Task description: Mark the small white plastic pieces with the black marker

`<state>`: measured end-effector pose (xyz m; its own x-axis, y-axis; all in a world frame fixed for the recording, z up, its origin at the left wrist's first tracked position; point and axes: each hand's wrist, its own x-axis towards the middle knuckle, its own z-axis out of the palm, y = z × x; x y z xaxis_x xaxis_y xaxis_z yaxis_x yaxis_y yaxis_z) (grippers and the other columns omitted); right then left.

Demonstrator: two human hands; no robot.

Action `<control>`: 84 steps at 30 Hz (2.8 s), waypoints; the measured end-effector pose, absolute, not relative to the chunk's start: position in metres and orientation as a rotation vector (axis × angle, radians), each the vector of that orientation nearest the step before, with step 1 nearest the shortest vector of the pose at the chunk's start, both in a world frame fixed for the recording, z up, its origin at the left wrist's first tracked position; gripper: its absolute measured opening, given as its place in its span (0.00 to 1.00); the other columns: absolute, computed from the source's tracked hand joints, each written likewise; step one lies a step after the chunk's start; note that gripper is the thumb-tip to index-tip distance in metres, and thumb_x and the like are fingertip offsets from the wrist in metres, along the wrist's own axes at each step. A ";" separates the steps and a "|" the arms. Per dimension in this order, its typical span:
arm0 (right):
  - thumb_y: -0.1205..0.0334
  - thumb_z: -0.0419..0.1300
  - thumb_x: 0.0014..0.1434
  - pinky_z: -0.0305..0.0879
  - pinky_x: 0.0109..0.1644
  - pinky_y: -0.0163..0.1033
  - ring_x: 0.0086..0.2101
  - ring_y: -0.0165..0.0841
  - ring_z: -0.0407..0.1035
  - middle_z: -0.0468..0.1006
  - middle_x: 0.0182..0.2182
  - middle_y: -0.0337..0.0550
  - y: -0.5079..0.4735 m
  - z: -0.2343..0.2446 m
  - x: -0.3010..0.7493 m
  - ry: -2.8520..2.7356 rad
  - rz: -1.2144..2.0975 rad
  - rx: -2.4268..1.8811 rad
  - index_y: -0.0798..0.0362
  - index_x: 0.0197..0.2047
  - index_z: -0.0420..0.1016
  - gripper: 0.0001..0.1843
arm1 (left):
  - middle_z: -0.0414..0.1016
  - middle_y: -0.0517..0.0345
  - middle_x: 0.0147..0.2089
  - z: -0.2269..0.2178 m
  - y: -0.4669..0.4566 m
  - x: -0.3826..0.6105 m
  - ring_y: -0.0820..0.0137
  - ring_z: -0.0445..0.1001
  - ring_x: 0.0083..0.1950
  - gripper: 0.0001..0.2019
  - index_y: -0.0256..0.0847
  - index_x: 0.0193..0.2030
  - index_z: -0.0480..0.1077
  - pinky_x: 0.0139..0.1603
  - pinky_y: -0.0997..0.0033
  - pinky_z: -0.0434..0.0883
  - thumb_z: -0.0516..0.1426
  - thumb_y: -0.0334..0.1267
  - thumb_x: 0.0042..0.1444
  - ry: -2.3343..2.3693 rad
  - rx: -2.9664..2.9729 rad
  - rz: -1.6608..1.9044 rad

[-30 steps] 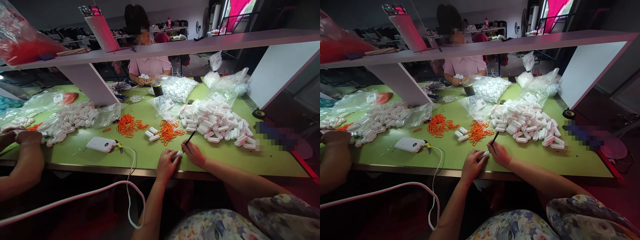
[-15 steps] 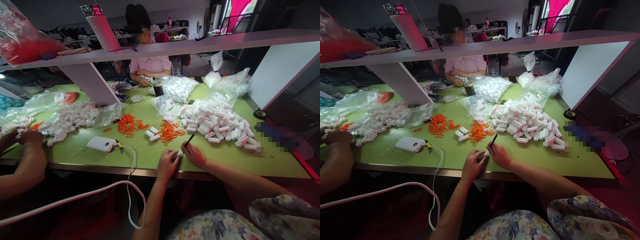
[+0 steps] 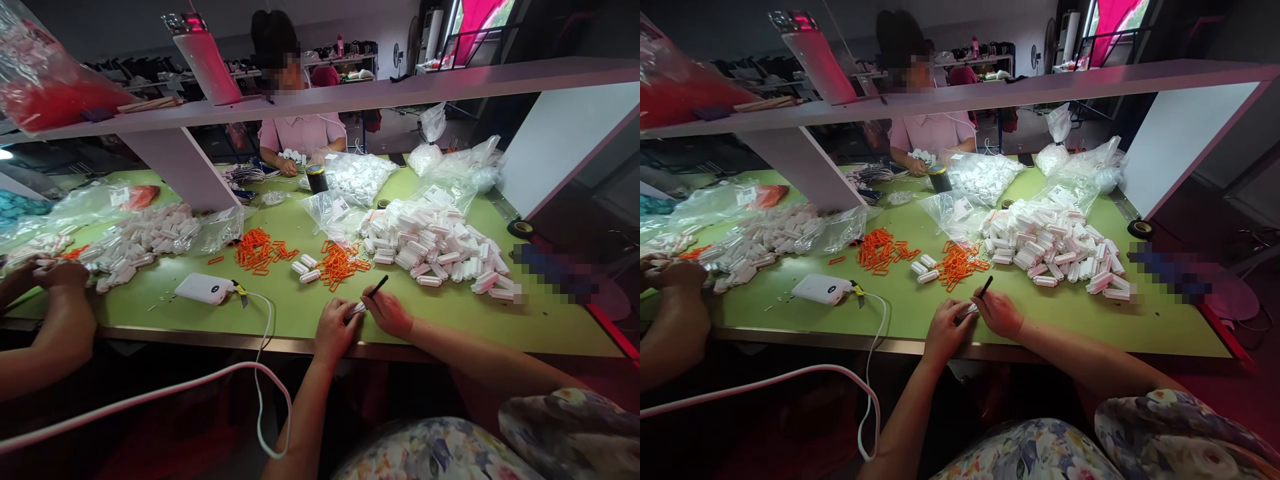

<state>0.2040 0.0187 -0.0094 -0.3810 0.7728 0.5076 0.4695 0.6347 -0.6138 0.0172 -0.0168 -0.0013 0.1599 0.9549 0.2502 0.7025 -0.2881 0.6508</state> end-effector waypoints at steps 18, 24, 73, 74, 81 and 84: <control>0.58 0.48 0.76 0.70 0.37 0.39 0.29 0.37 0.73 0.78 0.31 0.42 0.021 -0.009 0.201 -1.953 0.534 -1.002 0.49 0.43 0.69 0.12 | 0.77 0.55 0.42 0.000 -0.017 0.017 0.62 0.76 0.47 0.08 0.46 0.48 0.80 0.51 0.61 0.74 0.64 0.36 0.63 1.565 2.064 0.915; 0.56 0.47 0.77 0.70 0.37 0.39 0.29 0.36 0.73 0.77 0.30 0.42 0.022 -0.011 0.200 -1.972 0.533 -1.035 0.49 0.43 0.69 0.13 | 0.78 0.55 0.42 0.000 -0.017 0.017 0.62 0.75 0.47 0.08 0.45 0.48 0.80 0.52 0.60 0.74 0.64 0.36 0.62 1.557 2.057 0.915; 0.55 0.47 0.77 0.69 0.38 0.39 0.30 0.36 0.75 0.79 0.32 0.44 0.025 -0.015 0.197 -2.033 0.521 -0.997 0.50 0.43 0.70 0.14 | 0.78 0.54 0.44 -0.004 -0.016 0.016 0.61 0.76 0.48 0.09 0.44 0.49 0.79 0.53 0.60 0.74 0.64 0.35 0.63 1.557 2.087 0.921; 0.54 0.47 0.77 0.69 0.38 0.39 0.31 0.36 0.75 0.79 0.32 0.45 0.026 -0.015 0.197 -2.047 0.511 -0.995 0.50 0.43 0.70 0.15 | 0.78 0.54 0.44 -0.004 -0.016 0.016 0.61 0.75 0.48 0.09 0.44 0.49 0.79 0.53 0.59 0.74 0.64 0.35 0.62 1.557 2.087 0.920; 0.53 0.44 0.78 0.69 0.39 0.40 0.32 0.37 0.74 0.80 0.33 0.47 0.027 -0.016 0.195 -2.134 0.428 -0.939 0.51 0.44 0.70 0.18 | 0.78 0.54 0.44 -0.002 -0.017 0.015 0.61 0.75 0.48 0.10 0.45 0.50 0.79 0.52 0.60 0.74 0.64 0.33 0.62 1.576 2.097 0.891; 0.53 0.45 0.78 0.69 0.38 0.39 0.32 0.37 0.74 0.79 0.33 0.46 0.025 -0.014 0.197 -2.079 0.475 -0.977 0.51 0.44 0.70 0.17 | 0.78 0.55 0.44 -0.002 -0.017 0.016 0.61 0.75 0.48 0.09 0.45 0.49 0.79 0.53 0.60 0.74 0.64 0.35 0.62 1.578 2.096 0.899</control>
